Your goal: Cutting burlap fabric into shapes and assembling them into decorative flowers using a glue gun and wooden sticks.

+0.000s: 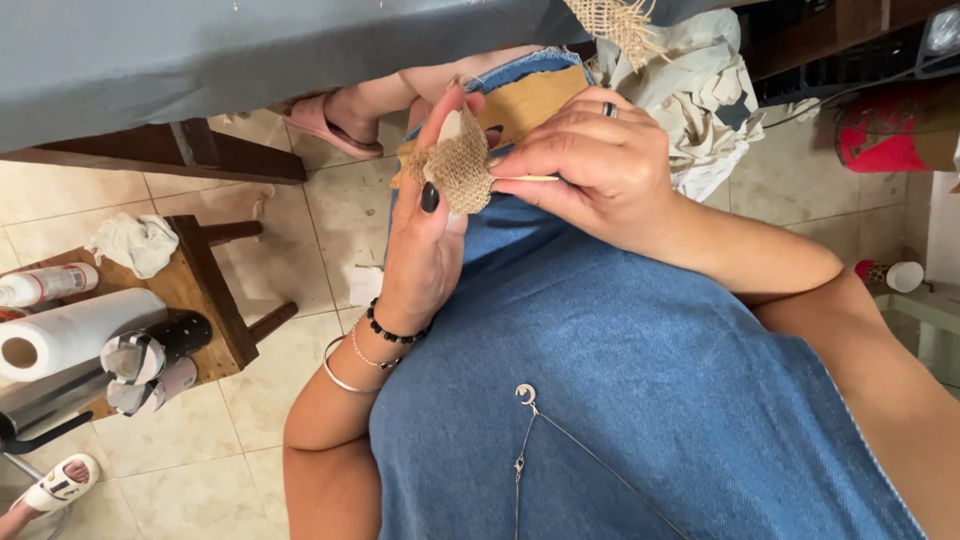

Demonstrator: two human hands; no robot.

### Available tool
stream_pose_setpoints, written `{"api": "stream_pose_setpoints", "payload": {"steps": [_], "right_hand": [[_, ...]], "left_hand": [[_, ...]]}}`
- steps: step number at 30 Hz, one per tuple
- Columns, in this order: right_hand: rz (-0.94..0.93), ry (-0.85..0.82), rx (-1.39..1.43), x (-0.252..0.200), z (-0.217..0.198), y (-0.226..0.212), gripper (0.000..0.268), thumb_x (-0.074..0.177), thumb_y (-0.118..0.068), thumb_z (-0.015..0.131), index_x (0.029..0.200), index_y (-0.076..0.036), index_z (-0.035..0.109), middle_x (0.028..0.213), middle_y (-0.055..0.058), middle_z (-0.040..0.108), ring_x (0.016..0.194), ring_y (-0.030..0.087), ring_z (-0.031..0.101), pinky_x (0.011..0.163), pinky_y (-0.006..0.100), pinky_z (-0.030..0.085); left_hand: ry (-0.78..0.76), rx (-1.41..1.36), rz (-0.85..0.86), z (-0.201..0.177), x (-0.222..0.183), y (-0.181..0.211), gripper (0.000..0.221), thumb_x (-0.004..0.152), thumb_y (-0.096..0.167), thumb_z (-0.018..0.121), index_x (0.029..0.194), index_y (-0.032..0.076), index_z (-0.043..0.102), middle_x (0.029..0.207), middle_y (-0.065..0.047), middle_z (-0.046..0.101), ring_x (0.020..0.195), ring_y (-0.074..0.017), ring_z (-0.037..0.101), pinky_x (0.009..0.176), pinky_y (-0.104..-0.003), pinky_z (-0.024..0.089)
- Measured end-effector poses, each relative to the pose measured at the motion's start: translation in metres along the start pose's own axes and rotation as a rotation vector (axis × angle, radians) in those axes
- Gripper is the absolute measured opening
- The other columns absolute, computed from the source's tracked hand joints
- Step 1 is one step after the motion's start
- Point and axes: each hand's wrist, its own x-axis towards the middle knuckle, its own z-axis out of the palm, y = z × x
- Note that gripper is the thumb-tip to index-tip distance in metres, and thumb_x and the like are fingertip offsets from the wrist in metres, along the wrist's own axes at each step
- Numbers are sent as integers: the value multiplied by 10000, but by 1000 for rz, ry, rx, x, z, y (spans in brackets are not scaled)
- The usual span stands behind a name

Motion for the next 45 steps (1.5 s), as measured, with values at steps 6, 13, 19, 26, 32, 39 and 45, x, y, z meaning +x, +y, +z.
{"api": "stream_pose_setpoints", "payload": {"steps": [6, 13, 19, 26, 32, 39, 45], "right_hand": [[-15, 37, 4, -5, -2, 2, 397, 871, -224, 930, 1124, 27, 757, 957, 120, 789, 797, 222, 744, 771, 358, 557], [81, -43, 160, 1, -5, -4, 126, 986, -68, 780, 1049, 36, 748, 976, 134, 774, 826, 237, 742, 786, 371, 557], [0, -89, 26, 2, -9, -5, 55, 1009, -54, 752, 1042, -10, 754, 970, 93, 758, 867, 232, 724, 798, 395, 522], [33, -118, -4, 2, -7, -6, 99, 1027, -112, 703, 974, -30, 718, 901, 63, 715, 765, 216, 655, 775, 368, 484], [93, -161, 51, 1, -10, -7, 81, 1024, -92, 717, 974, -29, 706, 871, 52, 717, 754, 202, 663, 773, 353, 464], [159, -166, 121, -3, -8, -5, 99, 1010, -63, 733, 932, -21, 688, 807, 47, 658, 733, 190, 632, 784, 350, 509], [126, -155, 110, 0, -10, -5, 79, 1016, -82, 705, 977, -14, 714, 857, 73, 697, 764, 203, 664, 787, 353, 525]], "left_hand": [[95, -184, 16, -1, -4, 1, 938, 925, 465, 789, 1629, 56, 323, 1634, -174, 418, 1398, -281, 556, 1189, -409, 494], [-102, 483, 349, -9, -7, 11, 658, 1112, 504, 557, 1638, 163, 358, 1682, -122, 354, 1595, -238, 384, 1401, -477, 394], [-139, 641, 432, -9, -7, 9, 521, 1120, 446, 533, 1580, 224, 435, 1643, -107, 324, 1609, -298, 356, 1404, -522, 337], [-167, 689, 407, -14, -6, 6, 524, 1106, 394, 527, 1573, 171, 444, 1626, -113, 326, 1590, -317, 381, 1354, -505, 385], [-142, 678, 368, -11, -8, 8, 528, 1116, 436, 514, 1571, 176, 446, 1620, -104, 342, 1593, -296, 386, 1359, -494, 388], [-147, 654, 316, -12, -8, 8, 581, 1110, 449, 517, 1596, 149, 412, 1656, -103, 316, 1620, -273, 361, 1393, -483, 360], [-123, 665, 344, -9, -9, 11, 579, 1098, 438, 536, 1584, 147, 416, 1632, -113, 331, 1594, -276, 380, 1367, -476, 366]]}}
